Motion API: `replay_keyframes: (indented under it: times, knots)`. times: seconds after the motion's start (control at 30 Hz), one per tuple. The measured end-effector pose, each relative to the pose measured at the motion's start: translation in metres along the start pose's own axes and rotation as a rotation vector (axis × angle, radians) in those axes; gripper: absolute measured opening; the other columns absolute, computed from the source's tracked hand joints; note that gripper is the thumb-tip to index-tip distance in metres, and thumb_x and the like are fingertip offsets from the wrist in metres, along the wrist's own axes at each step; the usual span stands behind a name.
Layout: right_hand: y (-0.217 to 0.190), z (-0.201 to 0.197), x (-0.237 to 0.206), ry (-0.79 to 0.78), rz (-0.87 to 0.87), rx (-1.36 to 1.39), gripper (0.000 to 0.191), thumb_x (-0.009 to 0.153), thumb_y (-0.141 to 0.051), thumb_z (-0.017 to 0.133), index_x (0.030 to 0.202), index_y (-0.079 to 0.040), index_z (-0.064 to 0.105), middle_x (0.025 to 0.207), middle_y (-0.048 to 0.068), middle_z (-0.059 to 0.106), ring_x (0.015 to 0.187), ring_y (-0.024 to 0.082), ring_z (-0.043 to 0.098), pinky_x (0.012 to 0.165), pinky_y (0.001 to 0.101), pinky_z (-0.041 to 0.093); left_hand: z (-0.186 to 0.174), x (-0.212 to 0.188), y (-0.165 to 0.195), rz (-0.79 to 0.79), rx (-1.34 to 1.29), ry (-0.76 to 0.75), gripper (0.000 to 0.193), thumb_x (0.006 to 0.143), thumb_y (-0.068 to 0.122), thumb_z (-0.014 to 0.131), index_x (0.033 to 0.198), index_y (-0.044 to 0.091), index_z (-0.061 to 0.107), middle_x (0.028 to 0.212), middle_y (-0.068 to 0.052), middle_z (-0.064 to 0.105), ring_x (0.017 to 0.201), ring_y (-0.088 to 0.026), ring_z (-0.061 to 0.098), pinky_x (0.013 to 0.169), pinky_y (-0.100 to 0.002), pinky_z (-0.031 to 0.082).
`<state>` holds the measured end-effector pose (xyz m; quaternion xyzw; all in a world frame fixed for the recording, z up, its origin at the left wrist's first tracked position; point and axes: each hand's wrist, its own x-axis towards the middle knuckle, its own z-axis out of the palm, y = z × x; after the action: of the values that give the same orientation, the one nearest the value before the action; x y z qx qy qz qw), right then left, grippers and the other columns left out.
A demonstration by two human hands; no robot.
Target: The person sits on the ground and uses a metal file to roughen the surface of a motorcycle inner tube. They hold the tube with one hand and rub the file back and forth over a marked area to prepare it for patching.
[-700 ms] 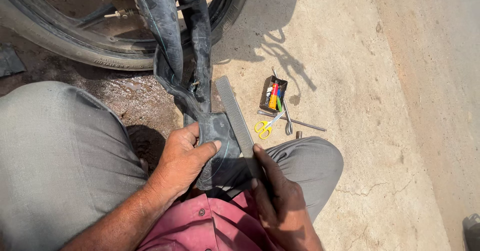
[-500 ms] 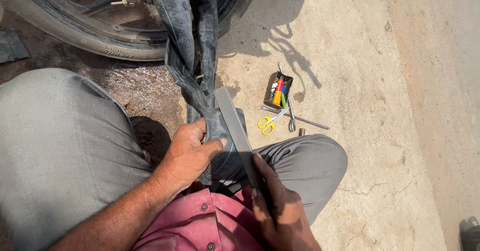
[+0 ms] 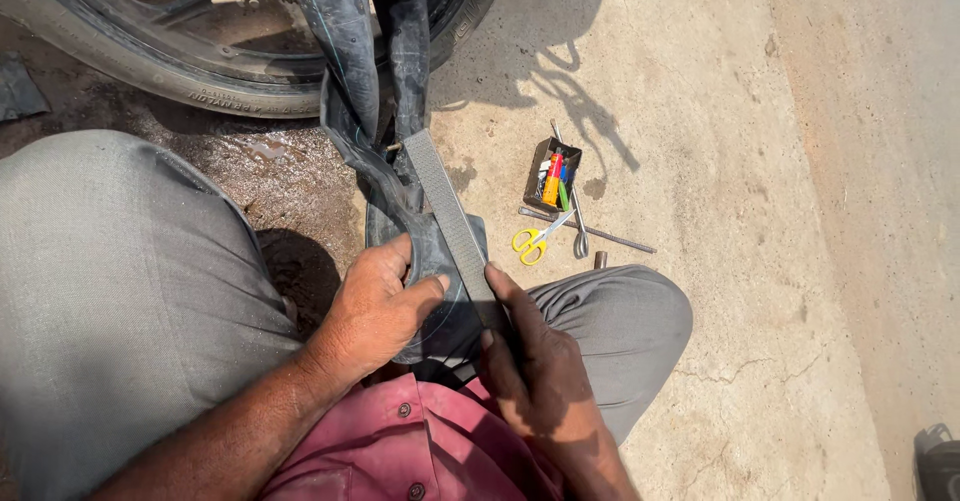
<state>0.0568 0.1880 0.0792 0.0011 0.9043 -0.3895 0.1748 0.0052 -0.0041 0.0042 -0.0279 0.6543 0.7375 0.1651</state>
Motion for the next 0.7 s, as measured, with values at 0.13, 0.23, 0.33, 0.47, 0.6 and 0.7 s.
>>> replay_keyframes:
  times: [0.13,0.23,0.33,0.47,0.6,0.7]
  knots:
    - [-0.01,-0.02,-0.005,0.028,0.024,0.015,0.059,0.091,-0.005,0.059,0.149,-0.009,0.048,0.063,0.005,0.07,0.054,0.012,0.068,0.054,0.0278,0.052,-0.002,-0.001,0.007,0.004,-0.071,0.046,0.027,0.085,0.007,0.064,0.11,0.0,0.071,0.095,-0.004,0.078,0.087,-0.009,0.069,0.082,-0.029,0.057]
    - [-0.018,-0.037,-0.032,-0.091,0.28,-0.032,0.059,0.094,-0.007,0.062,0.151,-0.014,0.051,0.059,0.007,0.068,0.052,0.013,0.063,0.055,0.0287,0.048,-0.005,-0.002,0.003,-0.023,-0.18,-0.025,0.029,0.086,0.007,0.062,0.113,0.0,0.07,0.095,-0.005,0.076,0.085,-0.01,0.066,0.079,-0.03,0.057]
    - [-0.023,-0.019,-0.022,-0.059,0.035,0.041,0.057,0.096,-0.003,0.059,0.152,-0.006,0.049,0.07,0.005,0.07,0.062,0.011,0.062,0.061,0.0284,0.051,-0.006,-0.003,0.002,0.043,-0.004,-0.036,0.027,0.089,0.008,0.063,0.114,0.0,0.07,0.088,-0.007,0.076,0.082,-0.011,0.064,0.079,-0.03,0.056]
    - [-0.026,-0.005,0.013,-0.007,0.088,0.057,0.059,0.096,-0.008,0.059,0.153,-0.009,0.044,0.061,0.006,0.063,0.054,0.012,0.055,0.052,0.0318,0.047,-0.004,-0.001,0.006,0.036,-0.045,0.016,0.031,0.086,0.01,0.062,0.114,0.001,0.07,0.096,-0.006,0.079,0.088,-0.009,0.069,0.081,-0.029,0.057]
    - [-0.038,-0.03,-0.001,-0.015,0.097,0.011,0.061,0.092,-0.006,0.059,0.152,-0.01,0.047,0.064,0.006,0.069,0.052,0.014,0.065,0.055,0.031,0.052,-0.004,0.003,0.005,0.025,-0.039,0.036,0.034,0.084,0.013,0.063,0.116,0.002,0.071,0.096,-0.009,0.079,0.086,-0.011,0.069,0.08,-0.031,0.057]
    - [-0.04,-0.033,-0.023,-0.021,0.053,0.005,0.061,0.091,-0.001,0.059,0.15,-0.01,0.05,0.076,0.011,0.073,0.062,0.021,0.066,0.062,0.0353,0.051,-0.005,0.002,-0.002,0.094,-0.038,0.019,0.033,0.087,0.012,0.063,0.117,0.001,0.069,0.097,-0.011,0.079,0.089,-0.013,0.069,0.083,-0.032,0.056]
